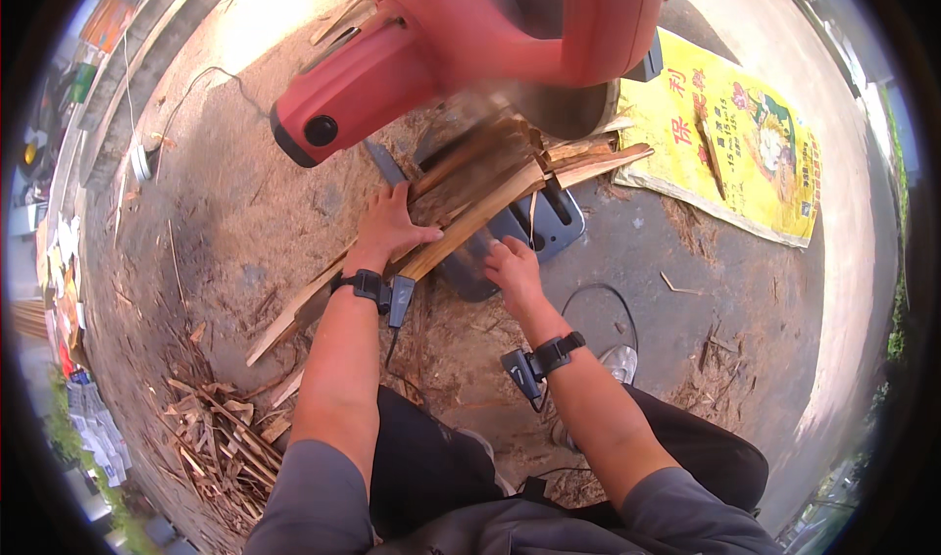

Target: The person uses a circular saw to cut wood pieces into smaller segments, then gathers the cut wood and wood scraps from the ground.

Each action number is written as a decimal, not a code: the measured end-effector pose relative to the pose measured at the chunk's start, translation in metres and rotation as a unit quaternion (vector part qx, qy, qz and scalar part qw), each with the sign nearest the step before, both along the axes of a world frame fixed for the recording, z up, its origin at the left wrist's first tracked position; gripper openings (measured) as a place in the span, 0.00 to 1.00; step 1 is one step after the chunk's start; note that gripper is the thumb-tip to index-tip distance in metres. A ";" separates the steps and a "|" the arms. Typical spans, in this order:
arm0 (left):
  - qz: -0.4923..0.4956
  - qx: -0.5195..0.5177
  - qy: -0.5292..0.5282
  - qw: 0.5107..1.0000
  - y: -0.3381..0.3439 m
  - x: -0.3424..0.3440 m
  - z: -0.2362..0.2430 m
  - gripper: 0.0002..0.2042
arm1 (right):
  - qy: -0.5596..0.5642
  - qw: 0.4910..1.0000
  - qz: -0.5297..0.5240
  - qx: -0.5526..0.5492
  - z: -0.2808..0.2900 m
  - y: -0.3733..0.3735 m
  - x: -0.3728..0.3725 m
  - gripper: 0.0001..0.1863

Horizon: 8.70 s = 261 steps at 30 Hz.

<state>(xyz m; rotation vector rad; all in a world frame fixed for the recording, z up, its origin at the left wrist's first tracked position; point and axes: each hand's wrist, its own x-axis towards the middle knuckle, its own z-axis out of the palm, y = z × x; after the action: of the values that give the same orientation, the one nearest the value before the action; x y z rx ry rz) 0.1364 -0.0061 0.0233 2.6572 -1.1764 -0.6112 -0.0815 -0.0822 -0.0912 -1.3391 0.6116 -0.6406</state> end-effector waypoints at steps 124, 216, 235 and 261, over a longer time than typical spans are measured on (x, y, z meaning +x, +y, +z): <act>-0.051 -0.224 -0.133 0.964 -0.081 -0.074 -0.010 0.29 | 0.449 0.825 -0.031 -0.342 -0.022 -0.166 -0.094 0.45; 0.052 -0.251 -0.032 0.966 -0.093 -0.025 -0.051 0.29 | 0.227 0.933 0.261 -0.103 0.320 -0.108 0.016 0.45; 0.028 -0.198 -0.243 0.949 -0.097 -0.033 -0.044 0.31 | 0.326 0.804 0.242 -0.435 0.472 -0.122 0.091 0.38; -0.141 -0.275 -0.200 0.930 -0.052 -0.084 -0.027 0.16 | 0.271 0.827 0.304 -0.387 0.512 -0.124 0.153 0.28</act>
<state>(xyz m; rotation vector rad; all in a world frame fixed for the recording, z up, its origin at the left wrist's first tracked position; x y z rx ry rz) 0.0528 -0.0578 -0.0039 2.1887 -1.5688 0.2337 0.0713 -0.2059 0.4206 -2.3932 0.3139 0.0767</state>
